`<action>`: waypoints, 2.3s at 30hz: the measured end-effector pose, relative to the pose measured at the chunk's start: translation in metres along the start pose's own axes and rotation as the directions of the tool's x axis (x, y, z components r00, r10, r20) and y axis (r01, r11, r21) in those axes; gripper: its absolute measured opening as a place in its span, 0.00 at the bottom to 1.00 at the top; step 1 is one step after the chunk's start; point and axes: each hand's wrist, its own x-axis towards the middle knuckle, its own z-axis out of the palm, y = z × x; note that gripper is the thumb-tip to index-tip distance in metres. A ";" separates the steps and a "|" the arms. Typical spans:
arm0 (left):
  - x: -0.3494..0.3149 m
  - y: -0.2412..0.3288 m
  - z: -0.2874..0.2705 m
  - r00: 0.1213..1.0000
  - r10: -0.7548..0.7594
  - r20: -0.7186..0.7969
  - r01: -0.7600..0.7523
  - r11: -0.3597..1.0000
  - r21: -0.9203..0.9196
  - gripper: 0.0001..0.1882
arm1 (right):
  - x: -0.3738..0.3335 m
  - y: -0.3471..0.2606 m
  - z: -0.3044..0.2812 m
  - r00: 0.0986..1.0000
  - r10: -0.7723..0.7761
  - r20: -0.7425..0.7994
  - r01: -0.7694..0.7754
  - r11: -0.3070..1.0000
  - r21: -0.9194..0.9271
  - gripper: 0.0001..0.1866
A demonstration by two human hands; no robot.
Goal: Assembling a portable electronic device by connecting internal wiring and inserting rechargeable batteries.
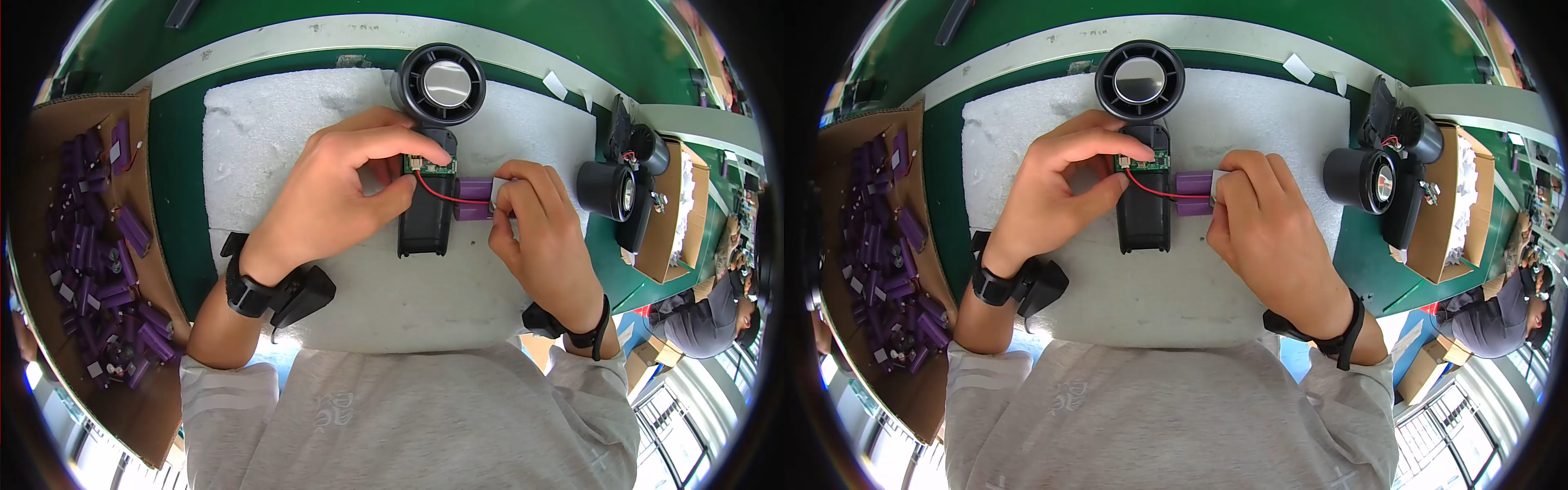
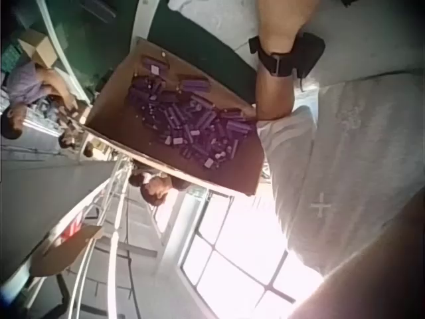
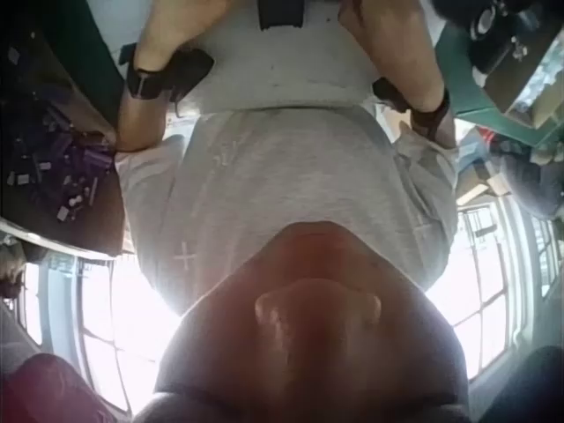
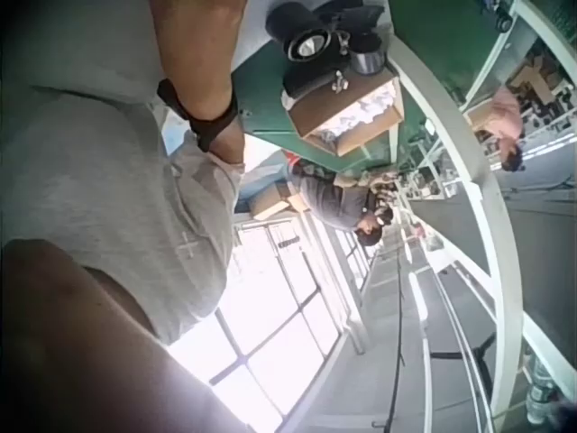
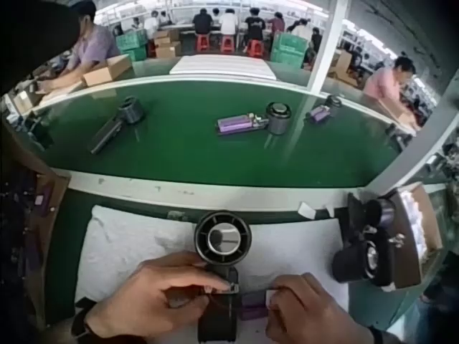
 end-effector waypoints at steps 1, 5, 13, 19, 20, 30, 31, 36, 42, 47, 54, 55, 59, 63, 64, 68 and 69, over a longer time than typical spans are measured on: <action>0.000 0.000 0.000 1.000 -0.002 -0.004 0.002 1.000 0.004 0.19 | 0.000 0.001 0.000 1.000 -0.003 0.002 0.003 1.000 0.011 0.13; -0.001 0.000 -0.002 1.000 -0.019 -0.011 0.019 1.000 0.010 0.19 | -0.003 0.004 -0.005 0.993 0.119 0.005 -0.118 0.984 0.137 0.12; -0.002 -0.001 0.001 0.998 -0.018 -0.066 0.017 1.000 -0.016 0.16 | -0.015 0.026 -0.038 0.948 0.235 -0.213 -0.010 0.695 0.719 0.04; -0.001 0.000 0.001 0.998 -0.053 -0.046 0.051 0.997 -0.053 0.15 | -0.003 0.010 -0.031 0.951 0.041 -0.308 0.196 0.691 0.696 0.18; -0.002 -0.001 0.001 0.997 -0.058 -0.045 0.056 0.997 -0.052 0.15 | 0.001 0.012 -0.022 0.964 -0.214 -0.156 0.250 0.932 0.264 0.22; -0.002 0.000 0.004 0.997 -0.050 -0.051 0.047 0.998 -0.049 0.19 | 0.008 0.017 0.004 0.976 -0.207 0.063 0.198 0.972 0.130 0.26; -0.003 -0.001 0.003 0.997 -0.045 -0.058 0.042 0.998 -0.046 0.19 | 0.007 0.017 0.002 0.976 -0.210 0.066 0.200 0.971 0.131 0.26; -0.003 -0.002 0.002 0.997 -0.041 -0.062 0.039 0.998 -0.039 0.19 | -0.002 0.020 -0.006 0.961 -0.122 0.247 -0.018 0.867 0.497 0.21; -0.003 -0.002 0.000 0.998 -0.033 -0.059 0.032 0.999 -0.031 0.19 | -0.003 0.011 -0.012 0.840 -0.017 0.542 -0.510 0.318 0.800 0.31; -0.001 -0.007 0.006 0.989 0.050 -0.141 -0.053 0.998 -0.020 0.15 | 0.002 0.007 -0.026 0.718 -0.033 0.695 -0.690 0.095 0.718 0.42; -0.003 -0.004 0.005 0.994 0.072 -0.086 -0.060 0.988 0.140 0.19 | -0.002 0.011 -0.027 0.689 -0.119 0.715 -0.723 -0.040 0.690 0.53; -0.003 -0.004 0.006 0.989 0.105 -0.101 -0.086 0.980 0.179 0.19 | -0.002 0.012 -0.028 0.688 -0.120 0.716 -0.724 -0.041 0.688 0.53; -0.002 -0.002 0.005 0.981 0.175 -0.087 -0.141 0.942 0.305 0.19 | -0.001 0.021 -0.029 0.715 -0.125 0.687 -0.688 0.044 0.724 0.46; -0.003 -0.002 0.007 0.970 0.215 -0.112 -0.168 0.929 0.331 0.19 | 0.004 0.026 -0.021 0.866 -0.173 0.470 -0.389 0.358 0.849 0.44; -0.003 -0.002 0.007 0.970 0.214 -0.112 -0.166 0.929 0.331 0.19 | 0.005 0.026 -0.022 0.863 -0.175 0.473 -0.380 0.390 0.839 0.44; -0.003 -0.002 0.009 0.961 0.244 -0.127 -0.185 0.915 0.358 0.19 | 0.004 0.024 -0.022 0.860 -0.167 0.483 -0.369 0.452 0.812 0.42; -0.004 -0.002 0.009 0.962 0.243 -0.125 -0.183 0.913 0.366 0.18 | 0.004 0.023 -0.020 0.862 -0.156 0.483 -0.372 0.454 0.810 0.42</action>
